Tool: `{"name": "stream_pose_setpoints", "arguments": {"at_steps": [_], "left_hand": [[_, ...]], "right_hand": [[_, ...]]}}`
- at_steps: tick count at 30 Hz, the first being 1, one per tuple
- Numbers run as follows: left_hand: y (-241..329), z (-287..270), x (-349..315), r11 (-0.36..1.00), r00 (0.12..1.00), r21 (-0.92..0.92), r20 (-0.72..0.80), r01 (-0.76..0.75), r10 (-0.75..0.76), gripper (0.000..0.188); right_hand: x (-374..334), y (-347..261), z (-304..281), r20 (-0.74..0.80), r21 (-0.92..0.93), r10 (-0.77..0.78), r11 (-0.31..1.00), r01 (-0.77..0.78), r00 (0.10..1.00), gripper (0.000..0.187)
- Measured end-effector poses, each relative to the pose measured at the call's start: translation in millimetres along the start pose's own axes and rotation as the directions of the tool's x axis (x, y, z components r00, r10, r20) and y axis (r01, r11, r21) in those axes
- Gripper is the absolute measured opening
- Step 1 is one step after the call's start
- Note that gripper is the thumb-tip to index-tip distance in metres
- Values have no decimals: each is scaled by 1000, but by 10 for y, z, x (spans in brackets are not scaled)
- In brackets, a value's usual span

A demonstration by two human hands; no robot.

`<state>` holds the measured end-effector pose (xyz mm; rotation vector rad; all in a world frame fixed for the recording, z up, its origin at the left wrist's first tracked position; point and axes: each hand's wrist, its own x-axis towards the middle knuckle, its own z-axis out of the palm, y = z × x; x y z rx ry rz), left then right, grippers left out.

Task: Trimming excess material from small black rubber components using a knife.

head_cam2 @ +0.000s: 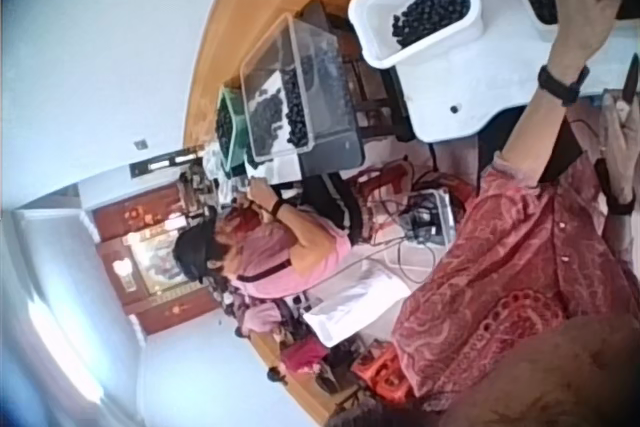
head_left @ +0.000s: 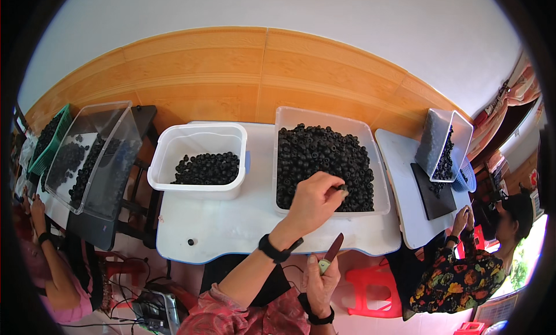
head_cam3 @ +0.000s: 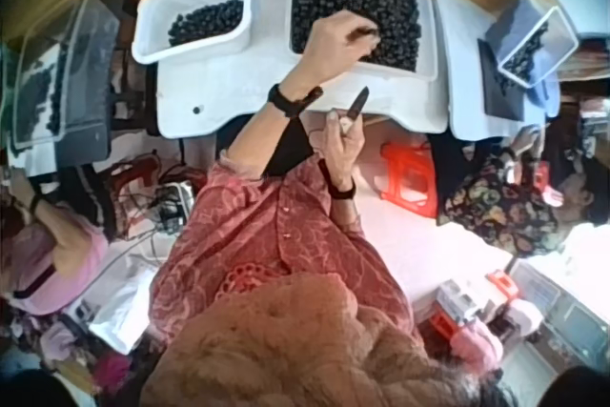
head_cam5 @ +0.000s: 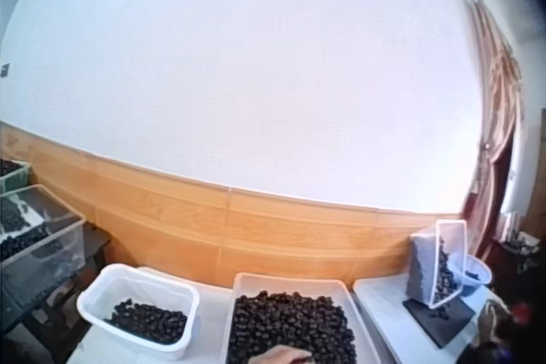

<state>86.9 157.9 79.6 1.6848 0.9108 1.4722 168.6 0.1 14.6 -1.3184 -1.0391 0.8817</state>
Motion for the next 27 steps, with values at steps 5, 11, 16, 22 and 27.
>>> {"name": "stream_pose_setpoints", "arguments": {"at_steps": [5,11,16,22,27], "left_hand": [[214,-388,-485,774,947,-547,202,320,-250,18],[85,-655,-984,713,943,-617,204,333,-263,23],[83,-731,-1190,701,937,-623,239,348,-253,24],[103,-818,-1299,729,941,-596,238,336,-239,24],[55,-865,-1390,751,936,-559,238,351,-261,23]], "right_hand": [[-2,-121,57,9,56,59,997,-60,998,11],[21,-347,199,78,125,29,991,-38,997,6],[13,-429,274,153,298,9,953,-55,988,11],[-10,-425,367,205,292,29,952,-89,978,12],[-27,-400,378,307,344,73,921,-181,949,10]]}}
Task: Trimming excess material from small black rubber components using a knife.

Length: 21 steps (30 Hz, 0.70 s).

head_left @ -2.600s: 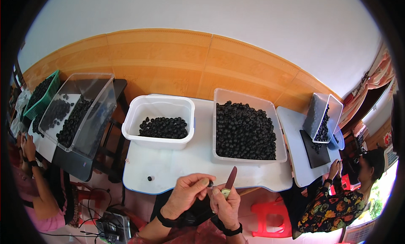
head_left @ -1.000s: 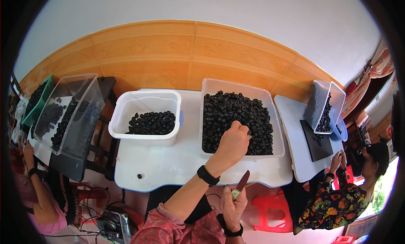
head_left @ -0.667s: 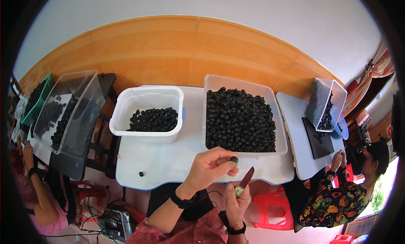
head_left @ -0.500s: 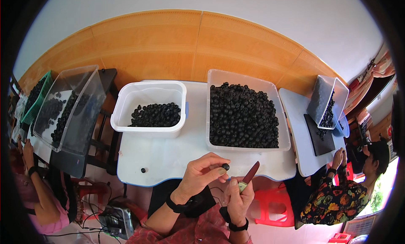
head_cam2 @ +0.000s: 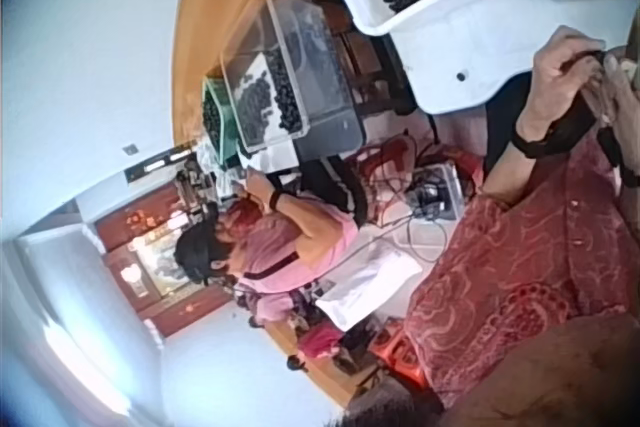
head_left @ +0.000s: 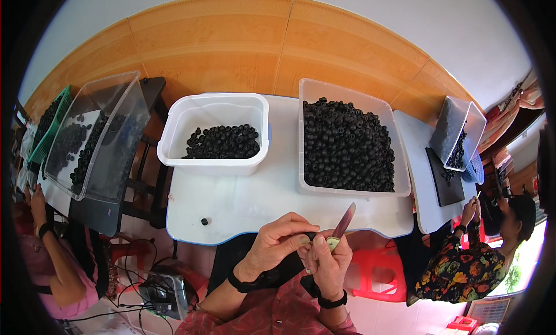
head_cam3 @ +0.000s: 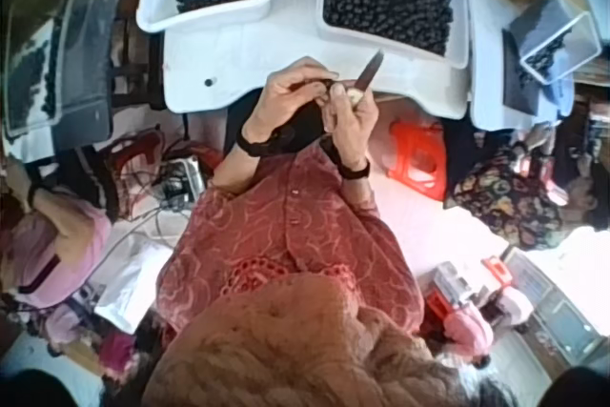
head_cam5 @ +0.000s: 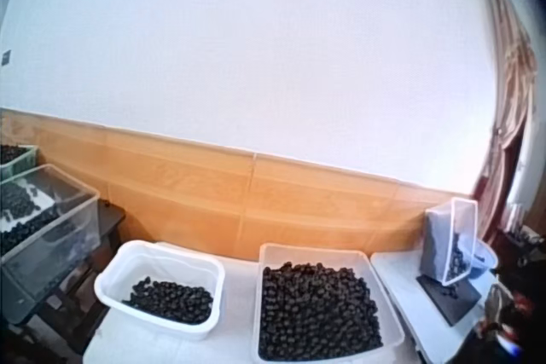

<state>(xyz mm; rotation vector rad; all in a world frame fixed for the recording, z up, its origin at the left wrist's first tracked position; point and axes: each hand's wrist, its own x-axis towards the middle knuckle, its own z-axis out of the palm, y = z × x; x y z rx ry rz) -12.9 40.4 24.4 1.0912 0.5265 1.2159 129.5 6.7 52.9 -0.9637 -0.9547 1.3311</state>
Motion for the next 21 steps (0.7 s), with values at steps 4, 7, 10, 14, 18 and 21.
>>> {"name": "stream_pose_setpoints", "arguments": {"at_steps": [4,7,10,14,18,21], "left_hand": [[-7,-26,-47,994,997,-93,-31,65,-68,22],[-9,-57,-79,987,995,-147,-52,72,-80,23],[3,-100,-105,982,991,-143,-42,120,-128,23],[5,-124,-133,968,986,-203,-47,150,-162,24],[29,-92,-161,917,974,-355,-65,183,-219,25],[31,-106,-175,901,972,-397,-80,172,-220,26]], "right_hand": [[-8,38,26,0,1,32,999,-32,999,10],[-9,45,38,43,-39,16,999,-14,999,8],[-8,50,16,72,-66,46,997,-41,996,8],[-16,79,23,58,-153,40,988,-31,997,7],[-40,123,-2,46,-246,42,969,-29,998,11],[-36,124,2,128,-504,-81,853,135,989,16]]}}
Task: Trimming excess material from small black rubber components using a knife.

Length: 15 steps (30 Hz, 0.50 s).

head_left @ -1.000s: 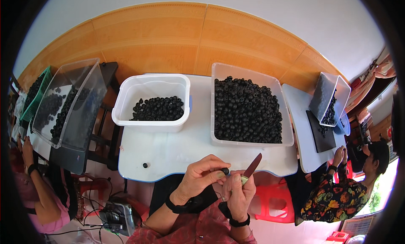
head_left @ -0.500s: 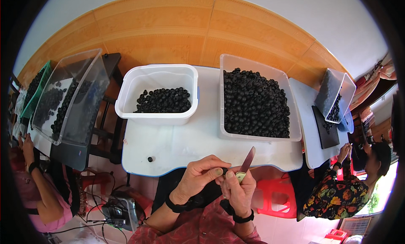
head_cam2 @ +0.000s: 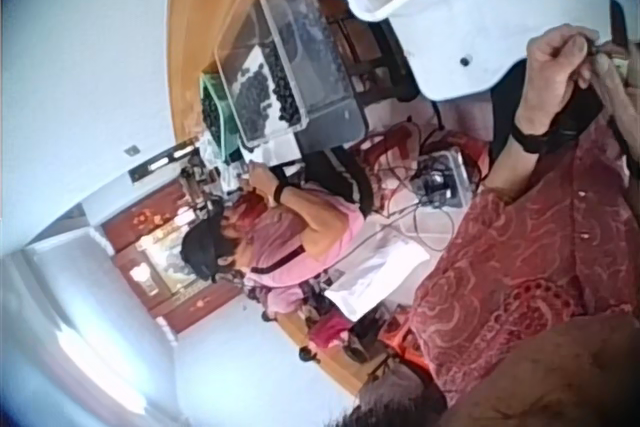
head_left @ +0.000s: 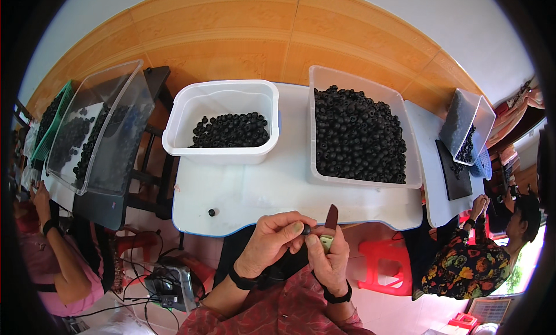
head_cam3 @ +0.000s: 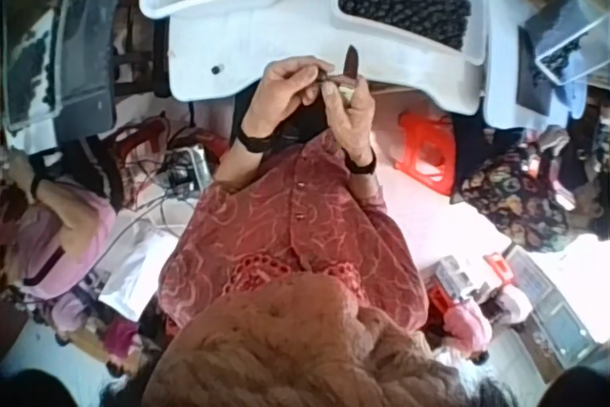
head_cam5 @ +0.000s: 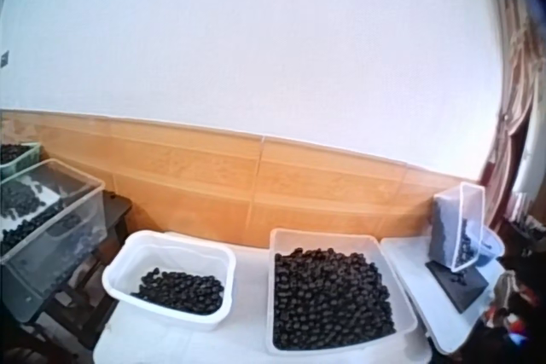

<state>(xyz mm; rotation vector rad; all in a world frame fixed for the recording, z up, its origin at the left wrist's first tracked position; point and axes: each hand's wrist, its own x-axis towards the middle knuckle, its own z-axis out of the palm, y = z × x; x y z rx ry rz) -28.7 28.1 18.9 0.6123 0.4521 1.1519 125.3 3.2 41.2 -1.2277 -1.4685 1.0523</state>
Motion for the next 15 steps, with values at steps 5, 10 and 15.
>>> {"name": "stream_pose_setpoints", "arguments": {"at_steps": [5,10,15], "left_hand": [[1,-15,-24,1000,1000,-20,-16,-4,3,25],[29,28,-43,1000,998,-22,-70,6,-7,23],[73,55,-35,999,999,48,-29,-11,13,23]], "right_hand": [[9,-12,41,38,-142,-42,989,47,998,21],[37,-76,56,43,-169,-19,985,26,999,23],[50,-10,36,69,-92,-44,995,50,997,25]]}}
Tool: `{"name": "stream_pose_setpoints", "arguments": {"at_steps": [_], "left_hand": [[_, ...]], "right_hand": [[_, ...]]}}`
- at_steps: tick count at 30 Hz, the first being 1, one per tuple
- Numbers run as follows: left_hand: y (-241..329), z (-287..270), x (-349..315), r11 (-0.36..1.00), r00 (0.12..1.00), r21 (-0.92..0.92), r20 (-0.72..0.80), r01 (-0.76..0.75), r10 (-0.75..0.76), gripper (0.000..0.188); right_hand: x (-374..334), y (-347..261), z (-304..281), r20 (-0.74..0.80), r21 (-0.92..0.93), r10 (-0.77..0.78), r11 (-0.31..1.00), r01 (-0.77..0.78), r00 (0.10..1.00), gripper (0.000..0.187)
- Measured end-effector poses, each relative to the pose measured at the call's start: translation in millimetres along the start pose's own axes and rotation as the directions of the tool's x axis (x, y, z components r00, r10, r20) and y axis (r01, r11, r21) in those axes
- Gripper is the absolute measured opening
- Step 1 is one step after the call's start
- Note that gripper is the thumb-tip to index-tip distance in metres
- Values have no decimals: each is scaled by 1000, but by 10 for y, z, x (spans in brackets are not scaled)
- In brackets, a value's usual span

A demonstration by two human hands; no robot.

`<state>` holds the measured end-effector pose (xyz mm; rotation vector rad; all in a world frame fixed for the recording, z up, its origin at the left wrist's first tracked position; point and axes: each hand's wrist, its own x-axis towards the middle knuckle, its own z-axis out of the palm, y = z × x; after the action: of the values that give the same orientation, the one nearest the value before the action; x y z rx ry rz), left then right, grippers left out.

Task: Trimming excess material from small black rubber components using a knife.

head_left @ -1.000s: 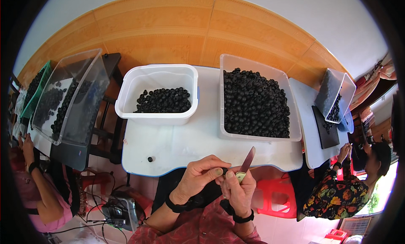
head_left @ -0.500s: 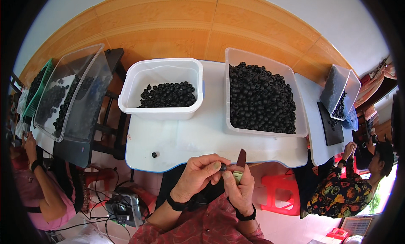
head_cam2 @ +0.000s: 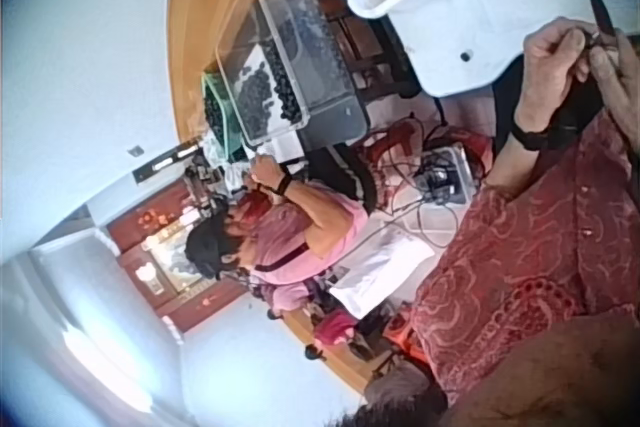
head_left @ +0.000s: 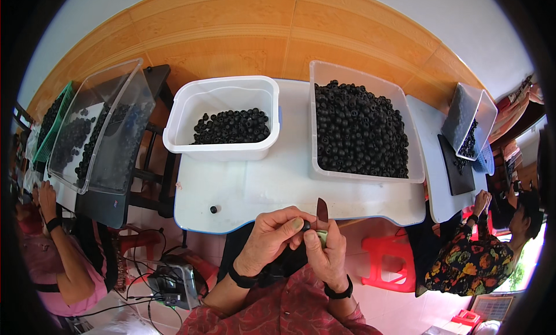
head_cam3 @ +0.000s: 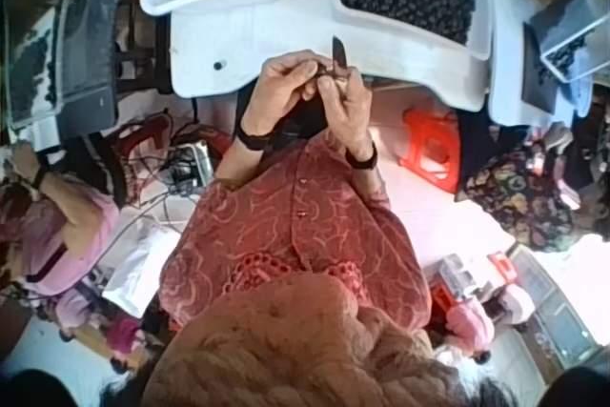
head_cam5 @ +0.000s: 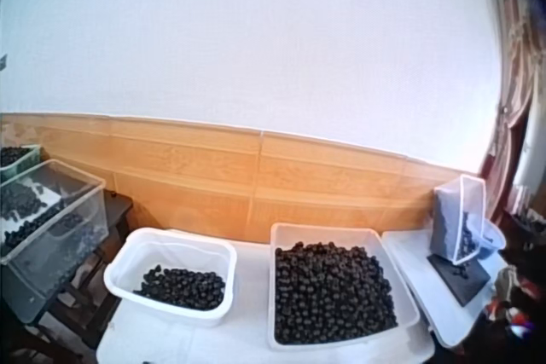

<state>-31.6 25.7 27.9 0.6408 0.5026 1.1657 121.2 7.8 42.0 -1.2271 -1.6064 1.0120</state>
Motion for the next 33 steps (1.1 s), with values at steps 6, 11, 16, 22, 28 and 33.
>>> {"name": "stream_pose_setpoints", "arguments": {"at_steps": [6,11,16,22,28,33], "left_hand": [[-14,-28,4,1000,997,-18,80,-21,22,23],[-20,-47,-4,998,991,-62,128,-17,25,23],[-14,-14,-7,999,997,-42,78,-20,23,23],[-30,-43,3,999,993,5,106,-48,47,21],[-32,-46,-6,999,996,-12,82,-30,31,22],[-40,-38,-15,998,997,-56,74,-5,9,23]], "right_hand": [[-9,-86,-73,117,336,175,919,-205,978,18],[-13,-99,-86,162,485,206,835,-260,965,17],[-28,-61,-65,157,471,205,844,-256,966,19],[-10,-86,-35,123,477,219,842,-251,968,25],[2,-99,-26,125,430,234,863,-265,964,27],[-7,-99,-26,133,445,242,852,-276,961,23]]}}
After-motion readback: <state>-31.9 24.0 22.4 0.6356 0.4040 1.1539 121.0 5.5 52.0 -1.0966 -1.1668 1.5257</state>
